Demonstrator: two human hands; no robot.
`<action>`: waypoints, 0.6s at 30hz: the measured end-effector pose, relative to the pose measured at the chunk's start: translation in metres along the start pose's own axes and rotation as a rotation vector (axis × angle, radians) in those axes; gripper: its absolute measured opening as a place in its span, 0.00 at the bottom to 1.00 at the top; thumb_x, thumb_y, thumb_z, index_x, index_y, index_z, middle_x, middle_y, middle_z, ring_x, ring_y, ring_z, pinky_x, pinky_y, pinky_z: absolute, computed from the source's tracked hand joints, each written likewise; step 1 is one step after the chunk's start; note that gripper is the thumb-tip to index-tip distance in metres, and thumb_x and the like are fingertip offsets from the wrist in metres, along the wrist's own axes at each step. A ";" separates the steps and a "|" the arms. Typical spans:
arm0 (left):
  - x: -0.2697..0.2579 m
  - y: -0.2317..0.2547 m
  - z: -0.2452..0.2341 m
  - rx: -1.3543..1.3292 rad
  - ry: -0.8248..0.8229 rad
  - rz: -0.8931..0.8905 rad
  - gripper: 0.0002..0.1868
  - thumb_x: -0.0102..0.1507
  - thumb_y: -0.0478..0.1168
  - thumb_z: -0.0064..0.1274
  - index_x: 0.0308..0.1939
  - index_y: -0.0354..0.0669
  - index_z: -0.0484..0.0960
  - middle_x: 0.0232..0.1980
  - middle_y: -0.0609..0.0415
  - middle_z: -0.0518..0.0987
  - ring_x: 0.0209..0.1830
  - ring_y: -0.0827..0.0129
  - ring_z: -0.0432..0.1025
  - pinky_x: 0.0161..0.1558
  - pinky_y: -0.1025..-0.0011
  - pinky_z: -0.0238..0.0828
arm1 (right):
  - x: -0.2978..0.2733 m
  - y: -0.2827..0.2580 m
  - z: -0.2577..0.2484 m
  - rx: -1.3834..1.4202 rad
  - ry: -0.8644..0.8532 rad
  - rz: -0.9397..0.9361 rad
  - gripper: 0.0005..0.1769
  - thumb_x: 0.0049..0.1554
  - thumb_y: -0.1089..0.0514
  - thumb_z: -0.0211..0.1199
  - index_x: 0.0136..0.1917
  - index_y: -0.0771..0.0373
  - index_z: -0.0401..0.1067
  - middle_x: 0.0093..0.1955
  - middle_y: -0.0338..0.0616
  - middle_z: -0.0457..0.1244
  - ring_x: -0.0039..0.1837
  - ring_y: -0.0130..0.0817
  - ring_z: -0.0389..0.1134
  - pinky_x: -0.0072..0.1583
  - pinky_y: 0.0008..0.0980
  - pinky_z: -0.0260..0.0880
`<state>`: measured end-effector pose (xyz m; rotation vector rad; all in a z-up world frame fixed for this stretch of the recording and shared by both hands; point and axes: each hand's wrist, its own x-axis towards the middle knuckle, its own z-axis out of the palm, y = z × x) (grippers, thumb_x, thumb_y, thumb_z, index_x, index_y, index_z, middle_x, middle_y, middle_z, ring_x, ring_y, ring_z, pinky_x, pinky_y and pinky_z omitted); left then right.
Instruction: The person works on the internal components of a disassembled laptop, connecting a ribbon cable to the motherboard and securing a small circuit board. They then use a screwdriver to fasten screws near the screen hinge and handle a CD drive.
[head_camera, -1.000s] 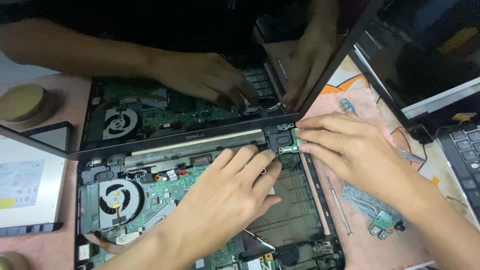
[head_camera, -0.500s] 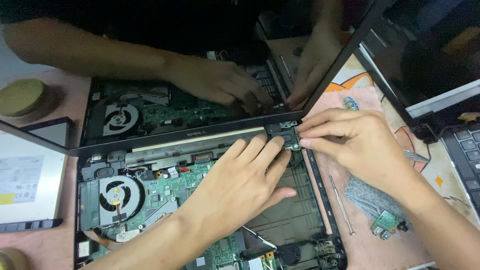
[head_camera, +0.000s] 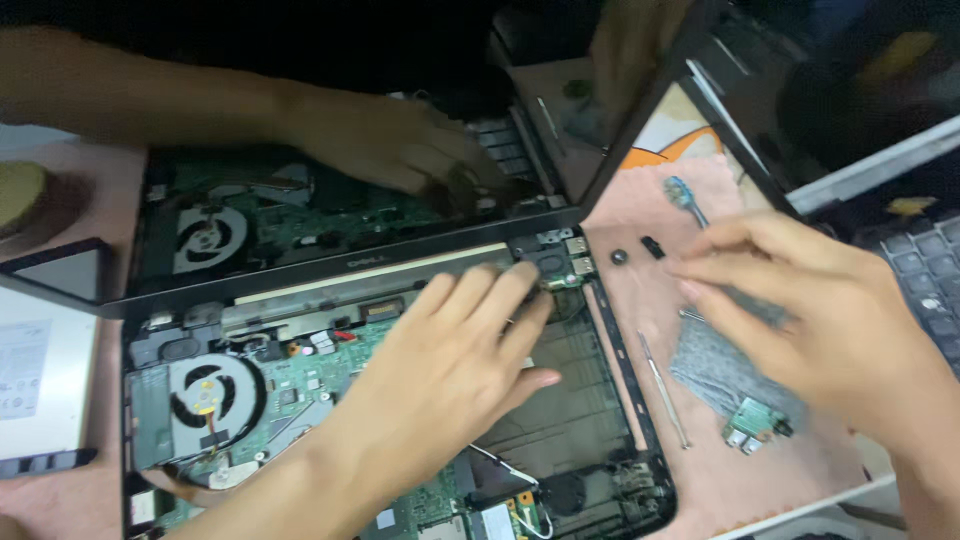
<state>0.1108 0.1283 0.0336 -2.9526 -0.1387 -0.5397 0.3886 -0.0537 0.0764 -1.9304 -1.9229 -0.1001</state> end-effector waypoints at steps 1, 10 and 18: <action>-0.004 -0.001 -0.005 -0.058 -0.010 0.000 0.35 0.76 0.66 0.56 0.70 0.38 0.81 0.71 0.44 0.75 0.57 0.54 0.71 0.54 0.61 0.67 | -0.012 0.002 -0.004 -0.012 -0.016 0.041 0.09 0.65 0.60 0.74 0.58 0.56 0.89 0.62 0.42 0.74 0.60 0.34 0.76 0.63 0.32 0.73; -0.059 0.001 -0.046 -0.246 -0.027 -0.079 0.26 0.74 0.58 0.62 0.69 0.48 0.81 0.72 0.45 0.77 0.61 0.47 0.73 0.49 0.53 0.71 | -0.116 0.002 -0.019 -0.029 -0.211 0.359 0.20 0.57 0.46 0.75 0.64 0.41 0.88 0.62 0.26 0.75 0.53 0.25 0.80 0.59 0.32 0.77; -0.122 0.001 -0.089 -0.141 -0.022 -0.294 0.24 0.66 0.56 0.67 0.65 0.59 0.89 0.65 0.57 0.86 0.56 0.57 0.81 0.52 0.53 0.79 | -0.136 -0.015 -0.015 -0.004 -0.231 0.424 0.18 0.60 0.45 0.73 0.63 0.41 0.87 0.56 0.22 0.72 0.36 0.23 0.75 0.50 0.31 0.75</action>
